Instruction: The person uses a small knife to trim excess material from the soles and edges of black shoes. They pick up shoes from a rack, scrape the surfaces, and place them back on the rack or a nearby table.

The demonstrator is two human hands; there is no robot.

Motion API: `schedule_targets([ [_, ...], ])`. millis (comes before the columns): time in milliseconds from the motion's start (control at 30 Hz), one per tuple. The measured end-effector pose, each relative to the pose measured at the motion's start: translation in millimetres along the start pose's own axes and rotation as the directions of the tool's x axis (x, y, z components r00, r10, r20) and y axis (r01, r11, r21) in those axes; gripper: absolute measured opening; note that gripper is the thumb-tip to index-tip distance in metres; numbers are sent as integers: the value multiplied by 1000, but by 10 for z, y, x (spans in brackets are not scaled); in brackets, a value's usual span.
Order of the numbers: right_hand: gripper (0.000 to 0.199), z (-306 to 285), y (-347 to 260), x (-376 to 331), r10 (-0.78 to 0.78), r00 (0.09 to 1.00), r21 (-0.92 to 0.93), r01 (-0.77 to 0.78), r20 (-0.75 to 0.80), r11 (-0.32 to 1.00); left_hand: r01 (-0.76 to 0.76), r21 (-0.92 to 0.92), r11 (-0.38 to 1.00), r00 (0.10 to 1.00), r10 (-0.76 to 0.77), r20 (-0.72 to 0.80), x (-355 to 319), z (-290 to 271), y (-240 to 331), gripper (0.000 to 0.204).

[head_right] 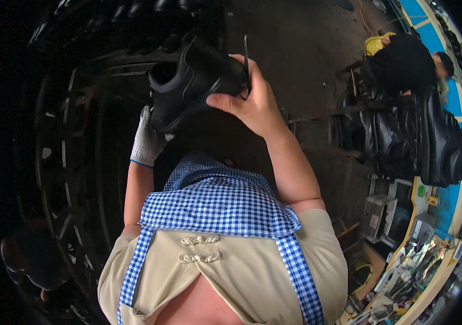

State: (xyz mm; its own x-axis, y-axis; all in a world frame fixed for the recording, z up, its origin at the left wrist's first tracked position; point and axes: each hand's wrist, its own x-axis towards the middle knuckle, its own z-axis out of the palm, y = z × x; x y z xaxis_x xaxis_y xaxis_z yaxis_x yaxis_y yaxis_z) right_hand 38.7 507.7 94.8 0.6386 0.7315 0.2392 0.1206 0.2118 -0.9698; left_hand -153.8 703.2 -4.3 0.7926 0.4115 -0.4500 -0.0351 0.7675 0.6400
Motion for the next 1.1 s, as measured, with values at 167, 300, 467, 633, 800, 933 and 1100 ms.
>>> schedule_targets([
  [167,71,-331,47,74,157,978,-70,-168,-139,983,165,131,978,985,-157,-69,69,38,-106,58],
  [300,72,-496,93,84,239,943,-54,-258,-234,965,189,134,973,981,-192,12,367,90,-40,53],
  [467,83,-494,-37,136,-46,971,-377,-46,-233,925,173,139,975,952,-202,230,881,470,-69,48],
  [633,84,-464,-337,120,-178,955,-724,-52,-238,688,-478,304,824,845,337,414,1206,1122,-22,40],
  [800,87,-557,-503,42,-234,914,-848,-179,-331,499,-642,460,613,646,109,755,1010,1986,300,25],
  [933,88,-739,-581,-76,-49,934,-789,-270,-353,552,-627,416,659,556,5,831,863,2407,249,22],
  [1100,91,-800,-370,-824,-108,876,-697,-293,-470,654,-996,-53,68,-61,-109,992,819,2553,-30,32],
])
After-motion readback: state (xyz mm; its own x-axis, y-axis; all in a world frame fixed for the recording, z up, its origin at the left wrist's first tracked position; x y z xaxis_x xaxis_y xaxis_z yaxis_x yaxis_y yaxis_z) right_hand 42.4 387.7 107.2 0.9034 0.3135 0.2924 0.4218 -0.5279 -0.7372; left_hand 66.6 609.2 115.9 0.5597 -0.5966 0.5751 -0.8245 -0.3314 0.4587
